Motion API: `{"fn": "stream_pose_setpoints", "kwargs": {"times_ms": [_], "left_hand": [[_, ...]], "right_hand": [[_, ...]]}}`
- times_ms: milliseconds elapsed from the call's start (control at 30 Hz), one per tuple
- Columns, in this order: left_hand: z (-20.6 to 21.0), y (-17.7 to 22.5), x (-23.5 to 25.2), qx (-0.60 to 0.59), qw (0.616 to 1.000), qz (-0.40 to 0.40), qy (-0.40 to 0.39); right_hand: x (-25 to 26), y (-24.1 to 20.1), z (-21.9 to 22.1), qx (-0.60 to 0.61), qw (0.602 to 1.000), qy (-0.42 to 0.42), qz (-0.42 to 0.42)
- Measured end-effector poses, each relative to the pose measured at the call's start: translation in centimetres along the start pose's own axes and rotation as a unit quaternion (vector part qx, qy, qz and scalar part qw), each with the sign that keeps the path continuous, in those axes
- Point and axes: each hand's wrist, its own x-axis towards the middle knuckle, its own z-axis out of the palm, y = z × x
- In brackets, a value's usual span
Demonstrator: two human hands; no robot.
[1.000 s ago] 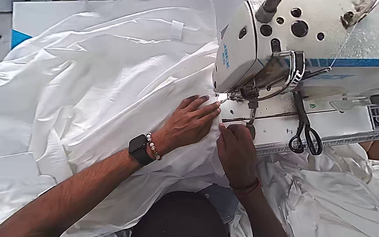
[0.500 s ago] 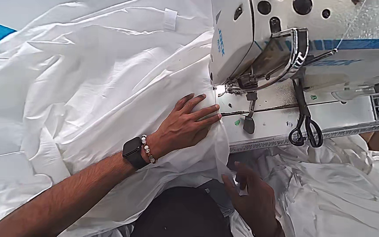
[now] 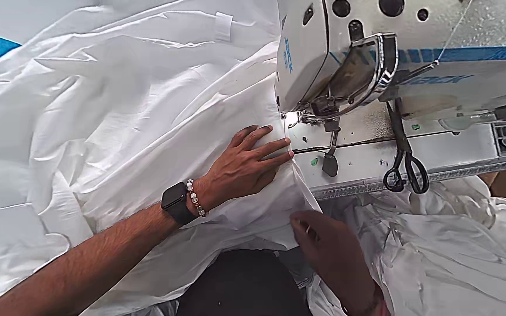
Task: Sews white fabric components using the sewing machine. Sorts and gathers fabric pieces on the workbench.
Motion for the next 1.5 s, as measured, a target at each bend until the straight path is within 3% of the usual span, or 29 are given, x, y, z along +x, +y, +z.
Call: {"fn": "stream_pose_setpoints", "kwargs": {"times_ms": [67, 100, 233, 367, 433, 600, 733, 867, 967, 1067, 1133, 1267, 1333, 1433, 1500], "left_hand": [[0.0, 0.1, -0.2, 0.000, 1.000, -0.003, -0.002], [-0.1, 0.1, -0.1, 0.000, 1.000, -0.002, 0.000], [-0.1, 0.1, -0.1, 0.001, 1.000, -0.004, 0.006], [-0.2, 0.2, -0.1, 0.004, 1.000, 0.002, 0.005], [-0.2, 0.1, -0.2, 0.015, 1.000, 0.012, 0.003], [-0.1, 0.1, -0.1, 0.004, 1.000, 0.012, 0.014], [-0.2, 0.1, -0.1, 0.008, 1.000, 0.011, 0.009], [-0.2, 0.2, -0.1, 0.008, 1.000, 0.004, 0.006], [-0.3, 0.1, 0.0, 0.006, 1.000, 0.008, 0.003], [-0.2, 0.1, 0.0, 0.004, 1.000, 0.009, 0.006], [-0.3, 0.2, -0.2, 0.004, 1.000, 0.007, 0.004], [-0.2, 0.0, -0.1, 0.014, 1.000, 0.001, 0.009], [-0.4, 0.1, -0.2, 0.012, 1.000, 0.000, 0.002], [-0.3, 0.2, -0.2, 0.011, 1.000, 0.004, 0.003], [-0.3, -0.1, 0.1, 0.012, 1.000, 0.009, 0.005]], "right_hand": [[4.2, -0.4, 0.1, 0.032, 0.988, 0.150, 0.012], [6.2, -0.1, 0.5, 0.041, 0.981, 0.186, 0.024], [9.7, -0.4, 2.3, 0.011, 0.974, 0.211, 0.077], [9.9, -1.1, 3.5, -0.111, 0.957, 0.269, 0.009], [9.4, -1.0, 3.5, -0.132, 0.956, 0.261, -0.023], [5.4, 0.4, 2.9, -0.035, 0.956, 0.286, -0.058], [1.2, 2.8, 3.2, -0.091, 0.971, 0.207, -0.080], [-1.4, 5.0, 2.3, -0.112, 0.949, 0.283, -0.079], [-0.4, 3.9, 1.2, -0.074, 0.977, 0.200, -0.012], [1.9, 2.5, 0.9, -0.088, 0.983, 0.159, -0.002], [2.9, 3.1, 1.5, -0.075, 0.984, 0.159, -0.038], [1.3, 4.2, 1.6, -0.103, 0.949, 0.254, -0.154], [-0.4, 4.3, 1.5, -0.130, 0.958, 0.222, -0.127], [-0.7, 4.1, 0.6, -0.102, 0.992, 0.073, -0.008], [0.3, 3.0, -0.2, -0.084, 0.987, 0.137, 0.017]]}}
